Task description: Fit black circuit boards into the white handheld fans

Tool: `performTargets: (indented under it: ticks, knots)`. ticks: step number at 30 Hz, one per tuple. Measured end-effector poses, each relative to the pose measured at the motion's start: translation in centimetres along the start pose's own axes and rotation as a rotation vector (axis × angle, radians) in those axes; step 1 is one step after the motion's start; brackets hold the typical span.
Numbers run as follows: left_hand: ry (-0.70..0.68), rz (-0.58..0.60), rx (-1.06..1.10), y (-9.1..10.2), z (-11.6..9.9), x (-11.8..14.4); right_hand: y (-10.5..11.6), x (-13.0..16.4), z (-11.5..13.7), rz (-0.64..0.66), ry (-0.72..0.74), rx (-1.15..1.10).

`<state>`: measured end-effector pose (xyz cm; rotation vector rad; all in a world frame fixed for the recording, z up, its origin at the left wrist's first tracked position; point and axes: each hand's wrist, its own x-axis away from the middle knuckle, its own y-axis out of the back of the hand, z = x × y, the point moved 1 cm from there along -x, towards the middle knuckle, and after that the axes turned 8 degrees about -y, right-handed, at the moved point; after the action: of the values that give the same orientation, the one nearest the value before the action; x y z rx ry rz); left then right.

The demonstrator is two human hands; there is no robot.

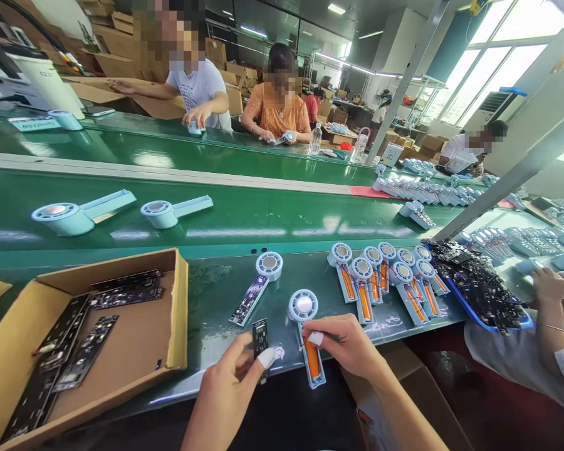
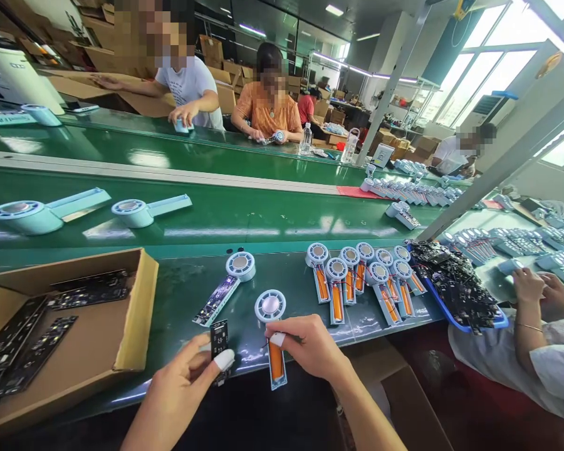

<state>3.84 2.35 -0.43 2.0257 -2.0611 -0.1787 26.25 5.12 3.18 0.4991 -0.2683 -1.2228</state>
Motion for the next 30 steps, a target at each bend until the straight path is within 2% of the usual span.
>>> performTargets:
  ticks: [3,7,9,13,15,19,23,25,27,30]
  knots:
    - [0.043,0.067,0.157,-1.0,-0.8,0.2,0.3,0.1,0.2,-0.026,0.009,0.048]
    - [0.056,-0.041,0.219,-2.4,-0.9,0.5,0.6,0.6,0.6,-0.069,0.053,0.144]
    - [0.042,-0.053,0.182,-2.9,-0.6,0.7,0.6,0.8,0.8,-0.022,0.117,0.249]
    - [0.014,-0.001,0.16,-3.7,-0.7,1.0,0.2,0.6,0.7,0.094,0.205,0.414]
    - [0.008,-0.012,0.166,-4.0,-1.0,1.0,-0.1,0.4,0.5,0.091,0.223,0.408]
    - [-0.051,-0.037,0.102,-4.1,-1.7,0.9,-0.8,0.1,0.2,-0.028,0.216,0.303]
    - [-0.151,0.055,0.009,-3.8,-2.2,0.0,-1.4,0.0,0.3,-0.041,0.201,0.278]
    - [-0.172,0.063,-0.004,-3.7,-2.3,-0.5,-1.6,-0.1,0.3,-0.044,0.202,0.299]
    - [-0.125,0.051,0.03,-3.9,-2.2,-0.9,-1.8,0.0,0.2,-0.06,0.214,0.335]
    - [0.093,0.067,0.178,-4.2,-1.8,-1.1,-2.1,0.0,-0.2,-0.077,0.245,0.376]
